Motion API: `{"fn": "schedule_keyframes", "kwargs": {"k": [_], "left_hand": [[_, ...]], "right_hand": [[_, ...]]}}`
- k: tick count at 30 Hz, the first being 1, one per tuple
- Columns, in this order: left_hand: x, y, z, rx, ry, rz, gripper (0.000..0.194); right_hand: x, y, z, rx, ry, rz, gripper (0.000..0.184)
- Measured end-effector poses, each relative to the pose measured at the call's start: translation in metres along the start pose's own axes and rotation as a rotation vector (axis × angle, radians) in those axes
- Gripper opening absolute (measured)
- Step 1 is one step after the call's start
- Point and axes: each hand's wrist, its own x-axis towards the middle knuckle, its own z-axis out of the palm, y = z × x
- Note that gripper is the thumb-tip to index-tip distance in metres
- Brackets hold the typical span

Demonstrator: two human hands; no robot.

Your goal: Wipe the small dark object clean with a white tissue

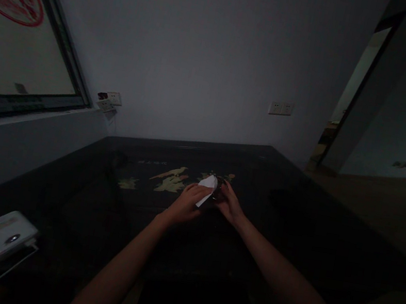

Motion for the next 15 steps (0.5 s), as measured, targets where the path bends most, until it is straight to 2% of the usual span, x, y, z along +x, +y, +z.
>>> {"fn": "schedule_keyframes", "kwargs": {"k": [3,7,10,13,15], "left_hand": [[0.001,-0.001,0.005,-0.002,0.023,-0.019,0.056],[0.002,0.002,0.014,-0.103,0.15,-0.061,0.042],[0.002,0.004,0.02,-0.247,0.214,-0.183,0.034],[0.003,0.005,0.02,-0.349,0.223,-0.32,0.035],[0.005,0.006,0.017,-0.369,0.224,-0.354,0.036]], "right_hand": [[-0.002,-0.005,0.003,-0.019,-0.002,0.028,0.04],[-0.004,-0.006,0.007,-0.039,0.005,0.071,0.041],[-0.004,-0.003,0.009,-0.036,-0.001,0.095,0.038],[-0.004,-0.002,0.01,-0.021,-0.008,0.124,0.034],[-0.005,-0.002,0.012,-0.011,-0.004,0.14,0.033]]}}
